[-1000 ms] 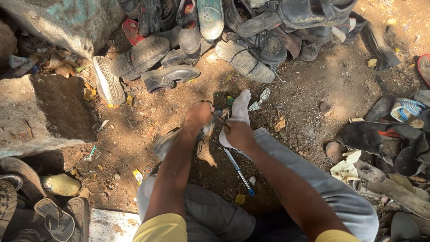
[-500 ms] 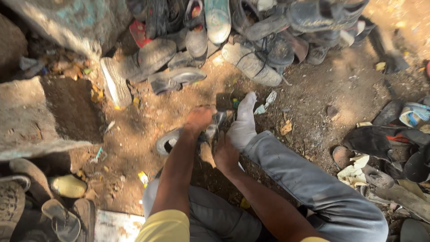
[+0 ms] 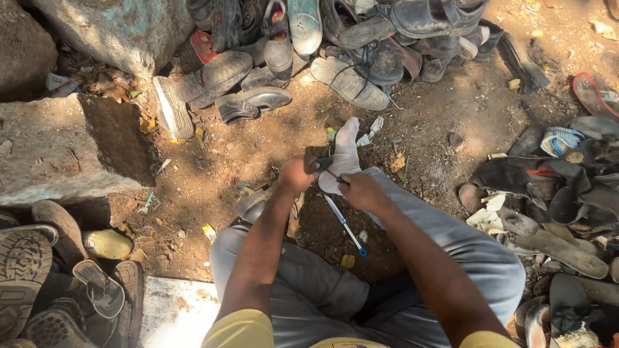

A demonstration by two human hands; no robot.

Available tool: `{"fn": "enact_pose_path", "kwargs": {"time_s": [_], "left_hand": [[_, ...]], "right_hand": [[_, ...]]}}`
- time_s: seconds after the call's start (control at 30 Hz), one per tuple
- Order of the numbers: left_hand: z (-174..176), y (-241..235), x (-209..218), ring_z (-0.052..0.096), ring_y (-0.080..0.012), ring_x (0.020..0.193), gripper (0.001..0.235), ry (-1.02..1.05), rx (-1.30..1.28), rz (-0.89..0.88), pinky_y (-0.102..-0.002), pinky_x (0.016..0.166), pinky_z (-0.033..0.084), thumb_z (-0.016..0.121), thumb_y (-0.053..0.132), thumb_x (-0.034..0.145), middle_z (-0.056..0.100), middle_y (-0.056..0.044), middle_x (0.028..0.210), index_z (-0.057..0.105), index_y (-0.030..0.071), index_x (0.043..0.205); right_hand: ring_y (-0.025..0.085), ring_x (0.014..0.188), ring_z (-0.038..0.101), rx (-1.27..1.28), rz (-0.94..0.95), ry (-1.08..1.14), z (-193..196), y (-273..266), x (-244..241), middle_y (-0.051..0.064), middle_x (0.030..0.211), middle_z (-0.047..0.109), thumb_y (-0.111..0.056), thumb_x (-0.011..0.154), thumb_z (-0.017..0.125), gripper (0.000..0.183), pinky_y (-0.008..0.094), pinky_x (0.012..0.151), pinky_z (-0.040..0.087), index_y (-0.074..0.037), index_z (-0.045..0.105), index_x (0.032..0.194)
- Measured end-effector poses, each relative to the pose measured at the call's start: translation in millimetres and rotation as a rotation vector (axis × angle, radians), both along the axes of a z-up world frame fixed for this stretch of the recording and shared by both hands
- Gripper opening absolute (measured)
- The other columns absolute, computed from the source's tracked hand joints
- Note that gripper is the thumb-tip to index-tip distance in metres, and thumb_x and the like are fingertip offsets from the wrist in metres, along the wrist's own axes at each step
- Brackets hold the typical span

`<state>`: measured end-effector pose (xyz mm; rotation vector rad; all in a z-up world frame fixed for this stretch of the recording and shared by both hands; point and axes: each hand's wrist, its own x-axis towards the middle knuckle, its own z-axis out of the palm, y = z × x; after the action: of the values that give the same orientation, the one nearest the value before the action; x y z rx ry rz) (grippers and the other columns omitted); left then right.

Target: The person sits on the ground and uses a knife to scrape and clean the soles and sides of several worn shoes. They handle each shoe individually, turning them over and working on different areas before setting them aside.

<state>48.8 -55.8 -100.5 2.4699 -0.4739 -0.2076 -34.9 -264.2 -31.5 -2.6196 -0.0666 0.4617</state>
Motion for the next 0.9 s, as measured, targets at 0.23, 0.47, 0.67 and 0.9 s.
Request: {"fn": "enact_pose_path", "kwargs": {"time_s": [0.23, 0.47, 0.67, 0.9], "left_hand": [[-17.0, -3.5, -8.8, 0.072, -0.0367, 0.078, 0.027, -0.158, -0.113, 0.086, -0.049, 0.069, 0.057, 0.056, 0.035, 0.102, 0.072, -0.014, 0.084, 0.067, 0.010, 0.103], [-27.7, -5.5, 19.8, 0.071, -0.0366, 0.081, 0.019, -0.063, -0.061, -0.017, -0.050, 0.073, 0.055, 0.057, 0.027, 0.098, 0.073, -0.016, 0.090, 0.068, 0.012, 0.102], [-29.0, 24.8, 19.7, 0.070, -0.0392, 0.088, 0.021, -0.038, -0.283, -0.123, -0.049, 0.077, 0.054, 0.062, 0.024, 0.096, 0.074, -0.018, 0.096, 0.074, 0.011, 0.109], [-24.8, 21.7, 18.5, 0.072, -0.0349, 0.086, 0.023, 0.076, -0.253, -0.098, -0.048, 0.078, 0.053, 0.058, 0.027, 0.100, 0.075, -0.014, 0.095, 0.073, 0.012, 0.107]], "right_hand": [[0.035, 0.095, 0.076, -0.419, 0.229, 0.122, 81.8, 34.1, -2.9, 0.015, 0.101, 0.076, -0.020, 0.091, 0.059, 0.027, 0.051, 0.084, 0.058, -0.008, 0.068, 0.114], [0.037, 0.090, 0.072, -0.267, 0.124, -0.036, 64.3, 14.4, -52.7, 0.015, 0.095, 0.074, -0.029, 0.093, 0.061, 0.029, 0.051, 0.076, 0.057, -0.012, 0.068, 0.116], [0.040, 0.084, 0.072, -0.129, -0.071, -0.152, 57.2, 6.0, -48.2, 0.018, 0.092, 0.073, -0.028, 0.093, 0.061, 0.038, 0.053, 0.075, 0.057, -0.015, 0.067, 0.128], [0.038, 0.082, 0.072, -0.082, -0.035, -0.217, 27.6, 15.6, -48.0, 0.015, 0.088, 0.073, -0.027, 0.093, 0.062, 0.039, 0.052, 0.074, 0.057, -0.014, 0.067, 0.129]]}}
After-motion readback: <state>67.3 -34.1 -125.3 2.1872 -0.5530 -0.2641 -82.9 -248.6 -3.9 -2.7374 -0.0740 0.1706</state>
